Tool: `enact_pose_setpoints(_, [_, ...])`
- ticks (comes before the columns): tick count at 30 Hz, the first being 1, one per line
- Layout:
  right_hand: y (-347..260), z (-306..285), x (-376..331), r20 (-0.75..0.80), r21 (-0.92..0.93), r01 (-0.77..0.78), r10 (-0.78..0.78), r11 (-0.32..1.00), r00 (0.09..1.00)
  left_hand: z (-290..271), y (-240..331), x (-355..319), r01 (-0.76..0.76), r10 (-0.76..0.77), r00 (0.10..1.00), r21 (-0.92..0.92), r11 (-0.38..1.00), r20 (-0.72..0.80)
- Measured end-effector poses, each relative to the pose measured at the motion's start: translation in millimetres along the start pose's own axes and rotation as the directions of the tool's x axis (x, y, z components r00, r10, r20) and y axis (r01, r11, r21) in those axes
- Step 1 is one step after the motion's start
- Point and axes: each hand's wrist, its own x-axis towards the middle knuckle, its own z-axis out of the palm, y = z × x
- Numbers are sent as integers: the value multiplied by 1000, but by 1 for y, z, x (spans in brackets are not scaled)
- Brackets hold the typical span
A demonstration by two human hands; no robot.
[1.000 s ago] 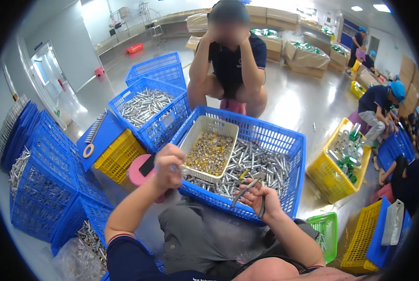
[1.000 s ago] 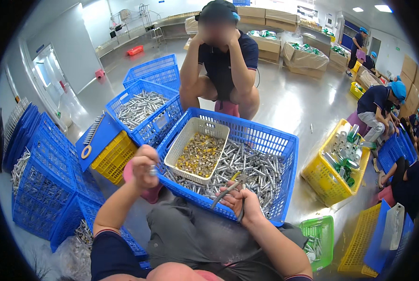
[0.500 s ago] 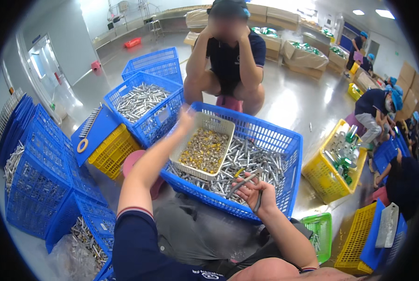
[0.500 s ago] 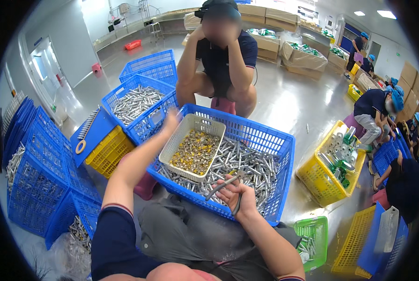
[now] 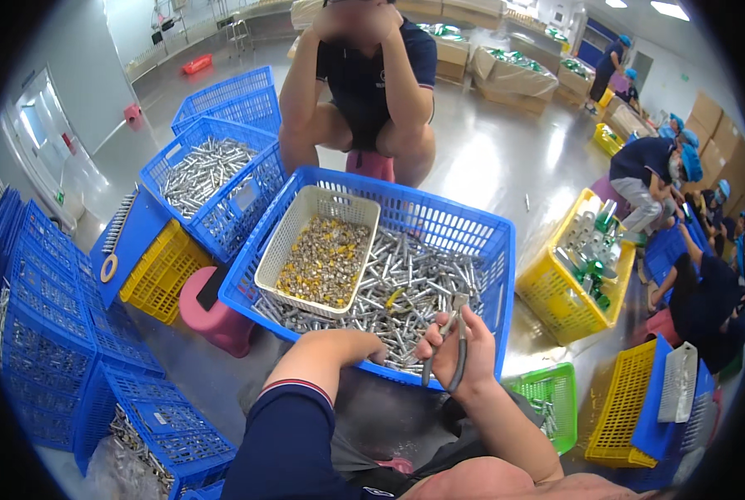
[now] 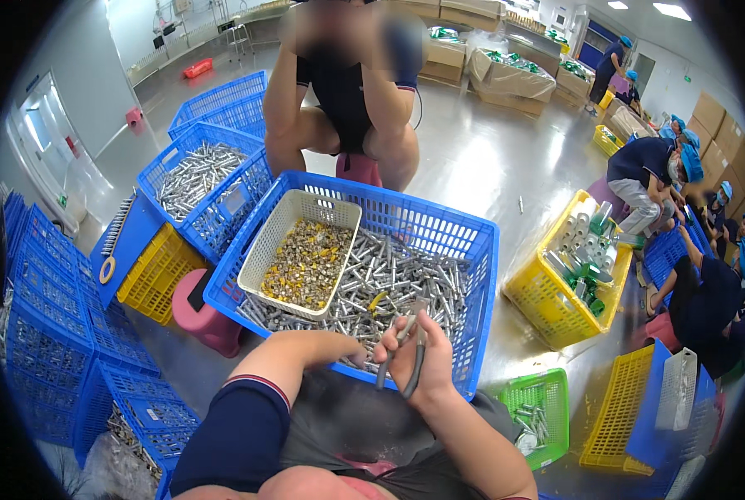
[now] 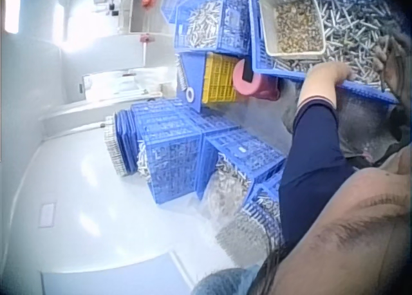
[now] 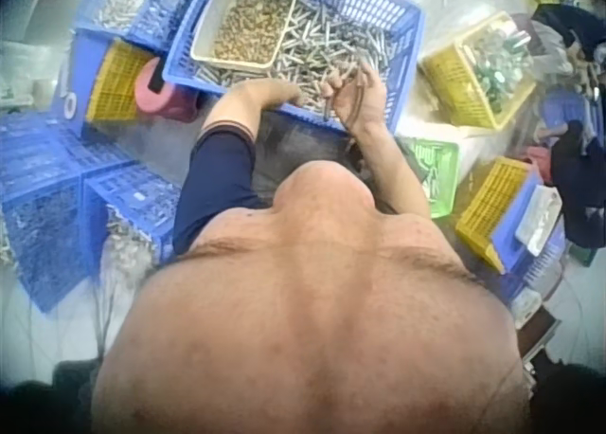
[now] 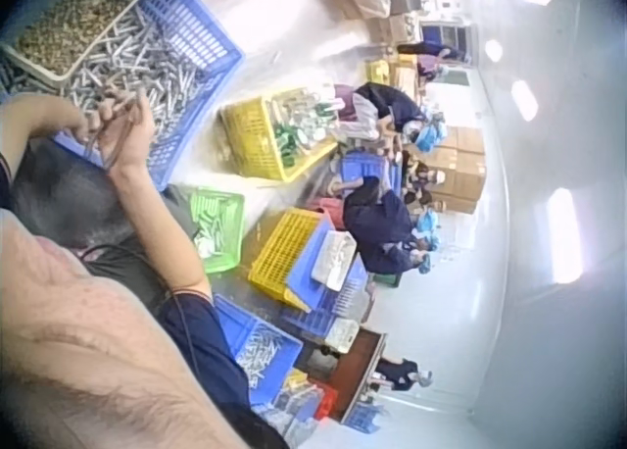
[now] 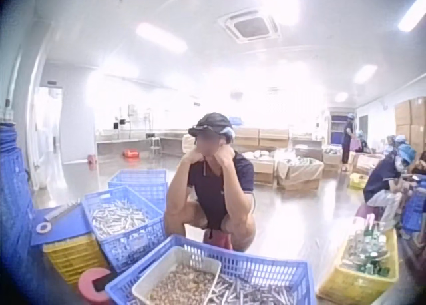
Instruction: The person fastens a waist strap with assistance from another person, sits down, and uses pliers to assemble metal components taken from a basket.
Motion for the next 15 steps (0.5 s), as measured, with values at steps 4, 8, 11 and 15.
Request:
enact_pose_setpoints(4, [-3,1,-3,-113,114,-7,20,993,993,-8,1,-25,170,-171,985,-42,984,-6])
enact_pose_setpoints(8, [0,-10,-2,-104,104,-28,39,994,994,-8,8,-63,344,-345,938,-88,935,-2])
enact_pose_setpoints(11, [-3,-19,0,-86,124,-24,35,992,996,-15,25,-86,453,-459,888,-127,882,-22])
enact_pose_setpoints(15, [-9,-21,5,-130,139,27,-9,990,991,-22,47,-114,594,-604,796,-158,789,-23])
